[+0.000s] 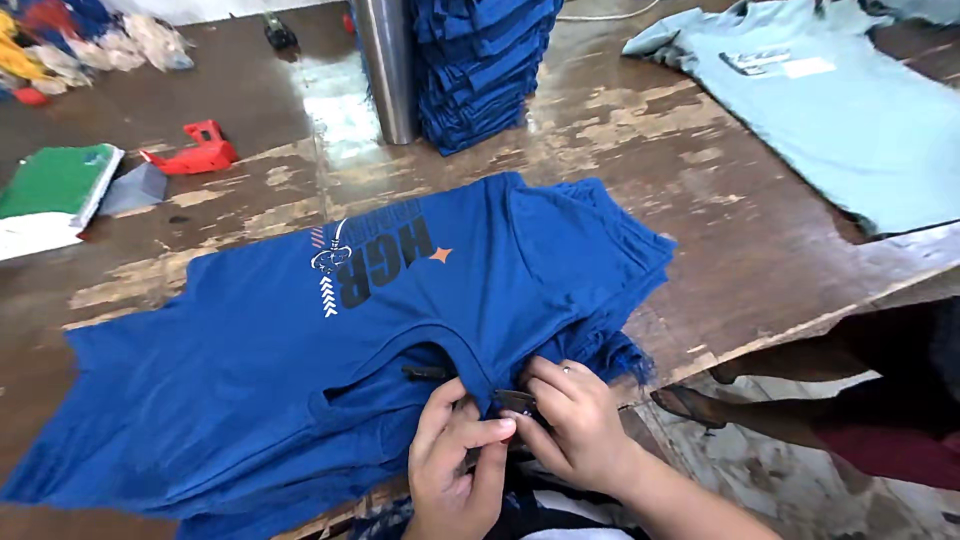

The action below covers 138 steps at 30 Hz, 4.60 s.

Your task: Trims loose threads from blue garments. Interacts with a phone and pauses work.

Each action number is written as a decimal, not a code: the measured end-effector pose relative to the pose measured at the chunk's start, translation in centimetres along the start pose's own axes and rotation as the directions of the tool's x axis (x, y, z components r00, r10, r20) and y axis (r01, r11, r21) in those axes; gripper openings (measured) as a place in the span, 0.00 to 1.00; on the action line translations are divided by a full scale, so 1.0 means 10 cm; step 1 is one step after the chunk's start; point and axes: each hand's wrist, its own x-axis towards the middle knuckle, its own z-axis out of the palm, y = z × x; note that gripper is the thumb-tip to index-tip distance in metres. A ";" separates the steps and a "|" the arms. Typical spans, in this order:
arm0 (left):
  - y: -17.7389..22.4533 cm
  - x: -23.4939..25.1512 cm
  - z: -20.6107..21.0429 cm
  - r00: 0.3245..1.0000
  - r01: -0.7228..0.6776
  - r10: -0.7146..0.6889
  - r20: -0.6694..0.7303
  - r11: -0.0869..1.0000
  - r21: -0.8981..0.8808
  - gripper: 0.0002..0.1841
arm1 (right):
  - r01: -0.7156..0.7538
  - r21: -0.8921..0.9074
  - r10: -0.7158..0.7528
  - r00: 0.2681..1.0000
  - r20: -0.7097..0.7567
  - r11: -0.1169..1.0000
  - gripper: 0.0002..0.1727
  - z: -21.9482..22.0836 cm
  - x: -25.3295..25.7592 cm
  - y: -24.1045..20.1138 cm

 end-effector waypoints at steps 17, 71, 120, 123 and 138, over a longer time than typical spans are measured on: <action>0.03 -0.26 0.05 0.963 -0.229 0.097 0.251 0.786 0.574 0.09 | -0.213 0.419 -0.024 0.870 0.492 0.882 0.18 -0.06 0.57 0.22; 0.37 0.17 -0.91 0.848 0.172 -0.360 -0.390 0.881 -0.440 0.05 | 0.205 0.481 -0.327 0.927 0.184 0.853 0.11 -0.16 0.40 -0.04; 0.27 -0.22 -0.78 0.921 0.048 0.018 -0.389 0.986 0.159 0.05 | -0.018 0.600 -0.117 0.976 0.185 0.800 0.23 0.46 0.57 -0.56; 0.45 -0.25 -0.85 0.962 -0.092 0.227 -0.149 0.789 0.608 0.06 | -0.112 0.903 -0.140 0.973 0.185 0.414 0.22 0.59 0.62 -0.63; 0.46 0.04 -0.93 0.999 0.000 -0.045 0.022 0.436 0.900 0.24 | -0.307 0.951 0.174 0.938 0.298 0.026 0.08 0.74 0.56 -0.63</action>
